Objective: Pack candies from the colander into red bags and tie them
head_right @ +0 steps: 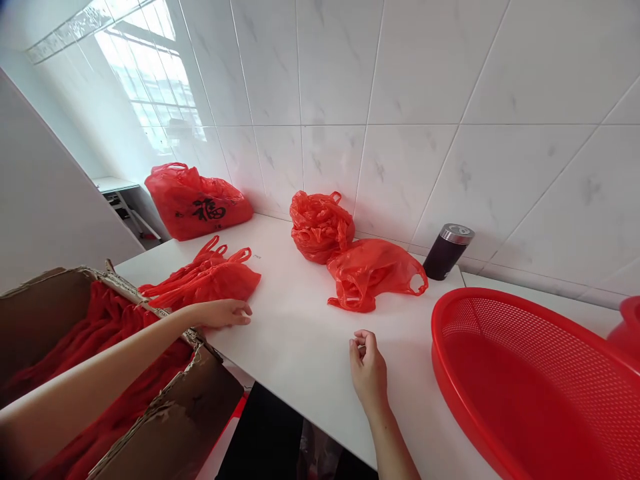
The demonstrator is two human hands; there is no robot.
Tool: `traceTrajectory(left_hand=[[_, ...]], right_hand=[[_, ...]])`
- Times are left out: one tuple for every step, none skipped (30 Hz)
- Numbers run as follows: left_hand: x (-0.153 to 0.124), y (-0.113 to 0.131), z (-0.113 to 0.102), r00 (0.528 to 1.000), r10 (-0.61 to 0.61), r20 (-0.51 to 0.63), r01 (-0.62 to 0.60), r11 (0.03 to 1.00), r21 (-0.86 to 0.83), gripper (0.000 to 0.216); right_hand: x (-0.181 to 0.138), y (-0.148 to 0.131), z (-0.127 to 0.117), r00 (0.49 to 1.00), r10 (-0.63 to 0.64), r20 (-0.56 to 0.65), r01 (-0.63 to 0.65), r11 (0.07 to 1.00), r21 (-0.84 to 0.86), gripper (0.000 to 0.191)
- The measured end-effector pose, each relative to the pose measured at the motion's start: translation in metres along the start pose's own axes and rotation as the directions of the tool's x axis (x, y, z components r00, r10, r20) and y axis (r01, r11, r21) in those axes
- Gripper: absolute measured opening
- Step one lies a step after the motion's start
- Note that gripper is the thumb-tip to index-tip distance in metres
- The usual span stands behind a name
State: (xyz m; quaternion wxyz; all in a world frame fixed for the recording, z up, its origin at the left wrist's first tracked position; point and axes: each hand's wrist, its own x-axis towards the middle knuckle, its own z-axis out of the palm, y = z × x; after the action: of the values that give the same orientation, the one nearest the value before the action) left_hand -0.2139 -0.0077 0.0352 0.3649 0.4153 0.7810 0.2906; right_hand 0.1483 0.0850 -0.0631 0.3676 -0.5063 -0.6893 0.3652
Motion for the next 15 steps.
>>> traceTrajectory(left_hand=[[0.005,-0.005,0.003,0.998,-0.055,0.03,0.055,0.998,-0.004,0.033],[0.009,-0.01,0.003,0.994,-0.101,0.048,0.102,0.995,-0.008,0.033],[0.014,-0.014,0.002,0.989,-0.136,0.057,0.137,0.991,-0.012,0.034],[0.018,-0.017,0.0,0.985,-0.16,0.059,0.161,0.987,-0.015,0.035],[0.021,-0.019,-0.002,0.983,-0.174,0.057,0.176,0.984,-0.016,0.036],[0.024,-0.02,-0.004,0.982,-0.183,0.051,0.184,0.983,-0.015,0.038],[0.025,-0.02,-0.006,0.981,-0.188,0.042,0.189,0.982,-0.013,0.039],[0.026,-0.02,-0.007,0.981,-0.192,0.034,0.192,0.981,-0.009,0.04],[0.026,-0.019,-0.008,0.981,-0.195,0.025,0.195,0.981,-0.004,0.041],[0.025,-0.018,-0.008,0.98,-0.196,0.016,0.196,0.981,0.002,0.042],[0.023,-0.017,-0.007,0.981,-0.196,0.008,0.196,0.981,0.009,0.043],[0.02,-0.014,-0.005,0.981,-0.193,0.004,0.192,0.981,0.016,0.045],[0.017,-0.011,-0.002,0.983,-0.186,0.008,0.185,0.982,0.025,0.047],[0.013,-0.006,0.003,0.985,-0.173,0.022,0.173,0.984,0.033,0.049],[0.008,0.0,0.008,0.987,-0.154,0.048,0.152,0.987,0.042,0.051]], right_hand=[[0.0,0.001,0.0,1.0,-0.004,-0.007,0.004,1.0,0.002,0.033],[0.0,0.001,0.0,1.0,-0.009,-0.014,0.009,1.0,0.008,0.033],[0.0,0.002,0.0,1.0,-0.014,-0.02,0.015,1.0,0.015,0.034],[-0.001,0.002,0.001,1.0,-0.019,-0.021,0.019,1.0,0.021,0.034],[-0.001,0.002,0.001,1.0,-0.021,-0.019,0.022,0.999,0.024,0.034],[-0.001,0.001,0.0,1.0,-0.022,-0.017,0.023,0.999,0.024,0.035],[-0.001,0.001,0.0,1.0,-0.023,-0.015,0.023,0.999,0.022,0.034],[-0.001,0.001,0.0,1.0,-0.024,-0.015,0.024,1.0,0.02,0.034],[-0.002,0.0,-0.001,1.0,-0.026,-0.015,0.027,0.999,0.02,0.034],[-0.002,0.0,-0.001,0.999,-0.028,-0.014,0.029,0.999,0.023,0.033],[-0.002,0.0,-0.002,0.999,-0.03,-0.012,0.03,0.999,0.029,0.032],[-0.001,0.0,-0.002,0.999,-0.031,-0.008,0.031,0.999,0.036,0.032],[0.0,0.0,-0.002,0.999,-0.032,-0.004,0.032,0.999,0.042,0.031],[0.001,0.001,-0.001,0.999,-0.032,-0.001,0.032,0.998,0.047,0.031],[0.002,0.001,0.001,1.0,-0.031,-0.002,0.031,0.998,0.053,0.03]])
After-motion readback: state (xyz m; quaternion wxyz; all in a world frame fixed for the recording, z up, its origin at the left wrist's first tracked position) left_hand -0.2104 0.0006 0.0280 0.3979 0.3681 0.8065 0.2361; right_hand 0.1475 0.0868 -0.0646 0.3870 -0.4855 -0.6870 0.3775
